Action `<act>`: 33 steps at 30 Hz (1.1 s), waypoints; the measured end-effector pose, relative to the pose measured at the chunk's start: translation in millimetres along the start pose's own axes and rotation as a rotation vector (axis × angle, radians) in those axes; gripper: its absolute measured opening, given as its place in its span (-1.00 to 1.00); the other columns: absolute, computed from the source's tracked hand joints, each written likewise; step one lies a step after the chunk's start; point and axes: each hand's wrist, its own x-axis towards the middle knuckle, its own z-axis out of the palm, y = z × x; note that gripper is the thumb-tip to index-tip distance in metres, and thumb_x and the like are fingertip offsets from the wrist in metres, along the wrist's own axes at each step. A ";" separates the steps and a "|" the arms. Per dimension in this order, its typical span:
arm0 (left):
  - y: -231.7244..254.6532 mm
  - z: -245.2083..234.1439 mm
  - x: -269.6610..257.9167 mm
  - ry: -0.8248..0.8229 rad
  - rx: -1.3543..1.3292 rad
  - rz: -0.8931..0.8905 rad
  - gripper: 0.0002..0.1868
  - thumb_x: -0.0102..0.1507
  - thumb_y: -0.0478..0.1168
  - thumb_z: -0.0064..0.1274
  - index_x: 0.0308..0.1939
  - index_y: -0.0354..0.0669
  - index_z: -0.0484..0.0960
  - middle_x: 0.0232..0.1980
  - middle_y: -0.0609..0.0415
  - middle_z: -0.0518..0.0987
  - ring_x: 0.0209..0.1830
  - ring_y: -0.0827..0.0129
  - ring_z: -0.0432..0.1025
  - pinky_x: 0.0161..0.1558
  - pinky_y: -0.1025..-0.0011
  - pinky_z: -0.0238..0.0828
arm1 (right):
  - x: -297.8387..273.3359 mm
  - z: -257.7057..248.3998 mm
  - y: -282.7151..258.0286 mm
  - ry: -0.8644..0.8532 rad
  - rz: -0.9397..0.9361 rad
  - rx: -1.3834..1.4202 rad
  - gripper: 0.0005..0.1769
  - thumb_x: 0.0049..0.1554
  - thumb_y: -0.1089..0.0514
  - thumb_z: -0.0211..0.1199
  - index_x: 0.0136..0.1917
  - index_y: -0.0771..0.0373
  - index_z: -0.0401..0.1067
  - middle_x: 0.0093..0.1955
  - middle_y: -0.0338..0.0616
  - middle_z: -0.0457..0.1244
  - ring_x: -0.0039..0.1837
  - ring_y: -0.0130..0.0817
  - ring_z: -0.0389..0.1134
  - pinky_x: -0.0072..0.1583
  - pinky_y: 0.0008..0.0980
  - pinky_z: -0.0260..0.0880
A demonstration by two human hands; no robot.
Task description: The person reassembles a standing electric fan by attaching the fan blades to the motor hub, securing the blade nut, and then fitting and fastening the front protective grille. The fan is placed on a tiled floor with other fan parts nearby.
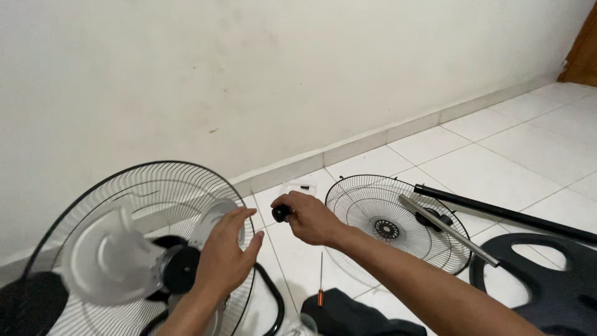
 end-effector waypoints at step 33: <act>-70.5 -88.6 -131.4 0.212 -0.413 -0.535 -0.66 0.24 -0.12 0.16 0.07 -0.11 0.70 -0.18 0.12 0.73 -0.20 0.48 0.59 -0.15 0.47 0.53 | -14.1 61.6 -147.6 -0.078 0.188 -0.101 -0.49 0.00 0.04 0.41 0.22 0.09 0.41 0.13 -0.06 0.22 -0.05 -0.14 0.40 0.01 -0.14 0.43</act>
